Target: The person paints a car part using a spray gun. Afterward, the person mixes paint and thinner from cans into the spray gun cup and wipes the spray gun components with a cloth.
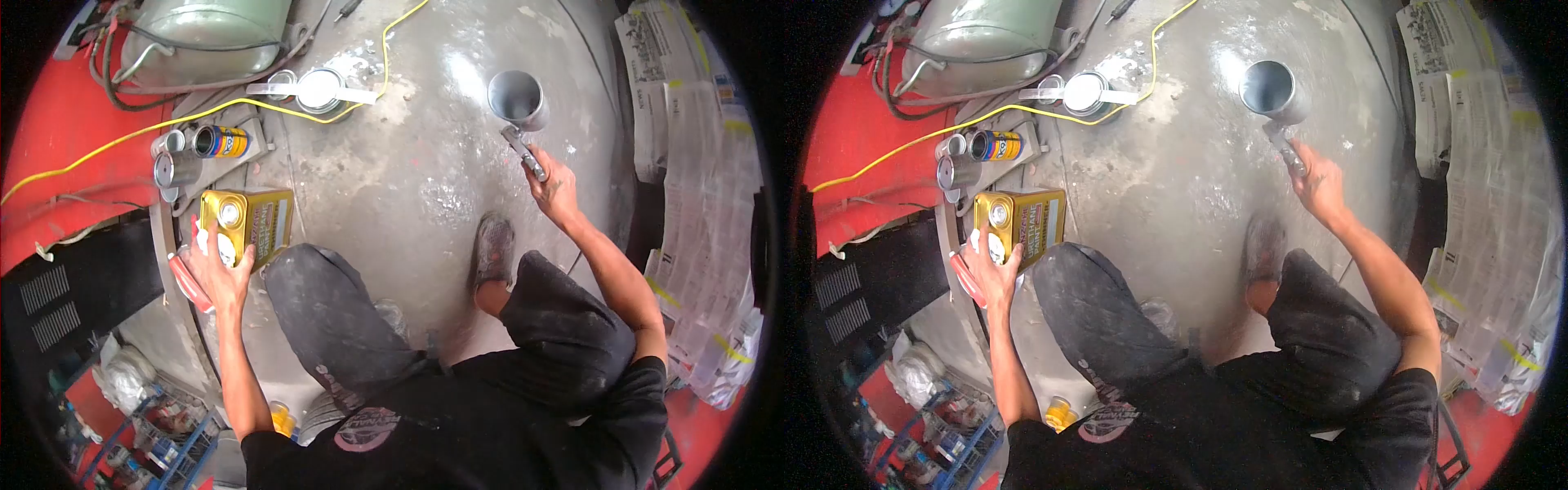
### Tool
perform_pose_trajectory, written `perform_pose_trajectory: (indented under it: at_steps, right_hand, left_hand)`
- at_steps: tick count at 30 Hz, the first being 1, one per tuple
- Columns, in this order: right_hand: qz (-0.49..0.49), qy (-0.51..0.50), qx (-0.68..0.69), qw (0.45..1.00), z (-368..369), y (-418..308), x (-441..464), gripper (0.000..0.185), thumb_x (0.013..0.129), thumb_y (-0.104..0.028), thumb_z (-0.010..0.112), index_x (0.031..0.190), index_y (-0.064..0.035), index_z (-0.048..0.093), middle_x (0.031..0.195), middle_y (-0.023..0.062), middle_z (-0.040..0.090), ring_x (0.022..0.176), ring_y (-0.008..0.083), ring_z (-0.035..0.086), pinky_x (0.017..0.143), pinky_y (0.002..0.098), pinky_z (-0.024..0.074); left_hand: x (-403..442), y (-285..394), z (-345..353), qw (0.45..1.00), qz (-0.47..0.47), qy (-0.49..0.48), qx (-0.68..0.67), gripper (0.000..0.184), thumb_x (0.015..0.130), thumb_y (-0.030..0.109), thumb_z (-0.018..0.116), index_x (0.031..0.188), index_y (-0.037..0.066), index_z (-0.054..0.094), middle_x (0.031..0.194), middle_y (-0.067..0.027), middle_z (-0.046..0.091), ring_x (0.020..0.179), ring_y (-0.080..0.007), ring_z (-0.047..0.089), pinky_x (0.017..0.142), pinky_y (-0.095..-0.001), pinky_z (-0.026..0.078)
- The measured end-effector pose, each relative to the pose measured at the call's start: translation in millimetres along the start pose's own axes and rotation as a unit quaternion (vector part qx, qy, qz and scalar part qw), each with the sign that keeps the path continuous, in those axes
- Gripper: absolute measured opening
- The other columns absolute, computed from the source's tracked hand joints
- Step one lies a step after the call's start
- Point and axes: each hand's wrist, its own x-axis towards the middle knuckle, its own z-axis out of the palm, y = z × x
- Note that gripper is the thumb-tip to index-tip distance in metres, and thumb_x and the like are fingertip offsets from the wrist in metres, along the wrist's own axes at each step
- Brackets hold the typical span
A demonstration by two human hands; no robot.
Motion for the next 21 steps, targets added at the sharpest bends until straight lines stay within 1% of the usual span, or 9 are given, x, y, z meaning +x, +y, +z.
perform_pose_trajectory:
  at_steps: [4, 8, 11, 14, 17, 19, 21]
  right_hand:
    - [0.012, -0.004, -0.003, 1.000, 4, 11, -6, 0.033, 0.094, -0.015, 0.070, 0.126, -0.0117, 0.063, 0.102, 0.0198, 0.072, 0.089, 0.0448, 0.069, 0.075, 0.0508, 0.0549]
    - [0.015, -0.012, 0.000, 1.000, 2, 15, -9, 0.033, 0.094, -0.016, 0.070, 0.127, -0.0131, 0.062, 0.103, 0.0199, 0.072, 0.091, 0.0454, 0.069, 0.075, 0.0519, 0.0546]
    - [0.037, -0.041, -0.005, 0.998, 1, 17, -8, 0.034, 0.095, -0.016, 0.069, 0.128, -0.0137, 0.062, 0.104, 0.0202, 0.071, 0.092, 0.0456, 0.069, 0.076, 0.0520, 0.0547]
    - [0.039, -0.041, 0.001, 0.998, 4, 22, -9, 0.034, 0.095, -0.018, 0.070, 0.128, -0.0128, 0.063, 0.105, 0.0200, 0.072, 0.093, 0.0457, 0.069, 0.078, 0.0511, 0.0555]
    - [0.000, -0.019, 0.021, 1.000, 11, 37, -13, 0.038, 0.095, -0.017, 0.071, 0.132, -0.0113, 0.063, 0.110, 0.0193, 0.073, 0.096, 0.0448, 0.069, 0.081, 0.0496, 0.0558]
    - [-0.012, -0.023, 0.063, 0.998, 11, 39, -14, 0.044, 0.093, -0.015, 0.072, 0.136, -0.0127, 0.063, 0.116, 0.0194, 0.072, 0.101, 0.0429, 0.070, 0.084, 0.0480, 0.0571]
    - [-0.033, -0.033, 0.096, 0.994, 13, 42, -14, 0.049, 0.092, -0.013, 0.073, 0.140, -0.0135, 0.063, 0.124, 0.0201, 0.070, 0.108, 0.0418, 0.068, 0.089, 0.0465, 0.0573]
  left_hand:
    - [7, 19, -25, 0.999, 0.019, -0.025, 0.034, 0.091, 0.073, 0.028, 0.089, 0.155, 0.019, 0.049, 0.149, -0.0289, 0.046, 0.138, -0.0447, 0.044, 0.116, -0.0530, 0.035]
    - [16, 37, -49, 0.996, 0.071, -0.035, 0.032, 0.093, 0.069, 0.027, 0.091, 0.153, 0.021, 0.052, 0.150, -0.0283, 0.045, 0.138, -0.0447, 0.043, 0.116, -0.0543, 0.036]
    - [24, 46, -64, 0.992, 0.117, -0.043, 0.025, 0.093, 0.067, 0.026, 0.091, 0.153, 0.022, 0.053, 0.149, -0.0289, 0.045, 0.137, -0.0447, 0.044, 0.115, -0.0541, 0.037]
    - [34, 60, -77, 0.986, 0.157, -0.053, 0.019, 0.093, 0.065, 0.024, 0.092, 0.151, 0.022, 0.055, 0.149, -0.0290, 0.045, 0.137, -0.0450, 0.045, 0.115, -0.0540, 0.038]
    - [41, 78, -89, 0.979, 0.191, -0.073, 0.018, 0.094, 0.063, 0.022, 0.092, 0.150, 0.023, 0.057, 0.149, -0.0292, 0.045, 0.136, -0.0453, 0.045, 0.114, -0.0538, 0.038]
    - [46, 94, -95, 0.972, 0.214, -0.086, 0.032, 0.094, 0.062, 0.021, 0.092, 0.149, 0.024, 0.058, 0.149, -0.0296, 0.046, 0.135, -0.0455, 0.046, 0.113, -0.0535, 0.039]
    - [51, 109, -102, 0.963, 0.235, -0.128, 0.031, 0.094, 0.061, 0.019, 0.091, 0.149, 0.023, 0.058, 0.150, -0.0305, 0.044, 0.137, -0.0465, 0.045, 0.116, -0.0538, 0.038]
